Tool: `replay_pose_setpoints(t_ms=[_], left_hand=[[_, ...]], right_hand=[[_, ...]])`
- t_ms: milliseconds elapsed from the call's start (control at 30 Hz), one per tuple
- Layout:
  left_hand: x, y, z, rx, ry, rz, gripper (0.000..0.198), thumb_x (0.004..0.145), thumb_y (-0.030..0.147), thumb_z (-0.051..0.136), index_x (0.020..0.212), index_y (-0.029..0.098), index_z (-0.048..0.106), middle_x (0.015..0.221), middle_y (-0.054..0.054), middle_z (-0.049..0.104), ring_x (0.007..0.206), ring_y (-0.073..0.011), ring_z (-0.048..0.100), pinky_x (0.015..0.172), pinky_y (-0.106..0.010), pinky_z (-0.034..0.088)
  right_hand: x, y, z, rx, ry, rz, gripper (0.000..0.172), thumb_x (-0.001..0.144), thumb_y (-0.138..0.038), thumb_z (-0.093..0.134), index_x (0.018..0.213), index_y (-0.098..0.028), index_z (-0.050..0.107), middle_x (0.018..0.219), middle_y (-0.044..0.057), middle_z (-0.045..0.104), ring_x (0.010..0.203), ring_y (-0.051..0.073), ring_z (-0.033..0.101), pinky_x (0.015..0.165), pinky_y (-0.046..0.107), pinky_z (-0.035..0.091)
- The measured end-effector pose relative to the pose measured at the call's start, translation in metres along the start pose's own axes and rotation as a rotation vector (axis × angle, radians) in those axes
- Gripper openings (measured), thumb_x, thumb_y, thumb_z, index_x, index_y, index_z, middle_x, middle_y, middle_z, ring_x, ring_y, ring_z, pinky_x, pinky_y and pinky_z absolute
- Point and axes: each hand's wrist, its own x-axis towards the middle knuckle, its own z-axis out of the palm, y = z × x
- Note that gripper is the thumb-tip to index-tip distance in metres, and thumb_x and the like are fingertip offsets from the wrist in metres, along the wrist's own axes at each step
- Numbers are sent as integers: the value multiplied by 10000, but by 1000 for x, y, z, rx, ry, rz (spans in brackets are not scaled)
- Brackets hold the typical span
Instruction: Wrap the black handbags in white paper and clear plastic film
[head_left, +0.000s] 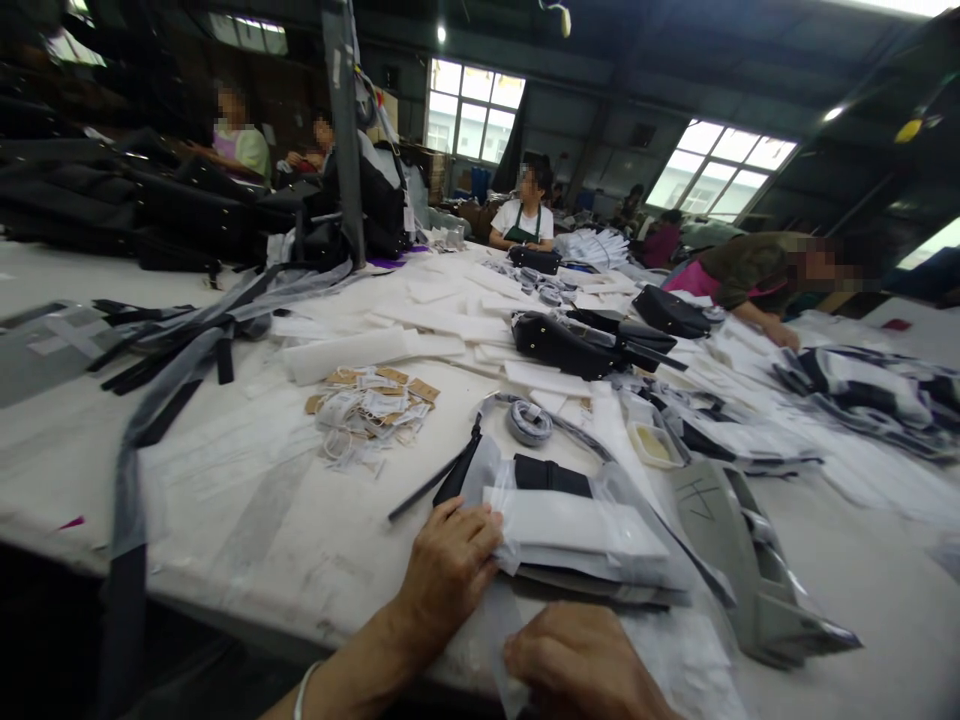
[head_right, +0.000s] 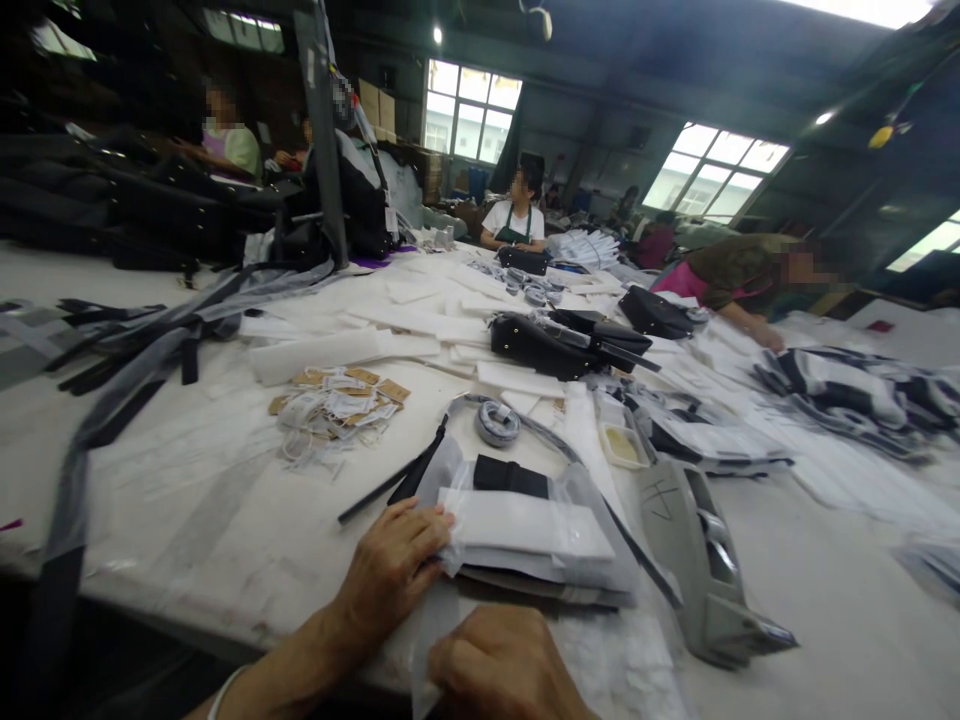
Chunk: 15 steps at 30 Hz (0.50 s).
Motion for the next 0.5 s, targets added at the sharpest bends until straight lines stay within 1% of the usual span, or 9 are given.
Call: replay_pose_setpoints(t_ms=[67,133,200,267,333,400,433,500], left_hand=[[-1,1,-1,23,25,42,217,894,79,511,1038,210,607,1066,-35,736,1048,-210,682,978,-418,490],[-1,1,-6,12,12,57,181,923,115,495,1032,204,610,1099,-41,729,1079,-216,671,996,-427,482],[0,0,-14,-42,-57,38,159,945,210,525,1081,199,606,1145,-56,718,1122,-225,655,1030,-441,470],[2,-2,-23,-105,-137,6,222,960,324,542,1135,201,603,1183,-65,708,1159,-224,639,1064,-437,455],[4,-4,-27,-150,-172,-22,237,996,352,486,1141,216,614,1186,-51,713,1158,-204,643,1070,-405,455],[5,-5,-25,-166,-153,-57,223,1020,295,432,1089,232,634,1145,-24,731,1119,-178,665,1053,-373,466],[5,-4,-22,-166,-130,-77,205,1016,273,443,1057,235,639,1119,-16,739,1095,-175,676,1042,-369,473],[5,-3,-16,-157,-82,-106,118,980,269,526,999,232,637,1075,-9,748,1058,-186,691,1022,-386,484]], right_hand=[[8,2,-9,10,-3,48,135,980,-227,488,935,-235,615,689,6,682,595,140,644,570,234,450],[16,3,-15,21,16,113,117,979,-209,499,931,-235,602,720,2,687,623,141,649,594,233,453],[21,4,-18,37,-6,107,130,982,-218,496,900,-240,595,699,-7,674,608,137,636,587,231,444],[23,3,-18,55,-67,68,140,987,-241,488,894,-244,593,682,-7,667,594,139,625,576,236,434],[20,3,-17,68,-105,50,139,994,-263,488,912,-248,599,677,-2,669,593,142,622,576,242,428],[16,3,-15,78,-108,60,143,999,-274,482,938,-247,608,691,9,677,615,149,631,586,249,427],[14,3,-15,80,-106,65,148,1001,-278,478,946,-245,611,697,14,679,626,152,634,589,251,426],[12,3,-14,81,-106,63,158,1001,-285,472,940,-242,611,694,15,677,619,151,627,585,252,423]])
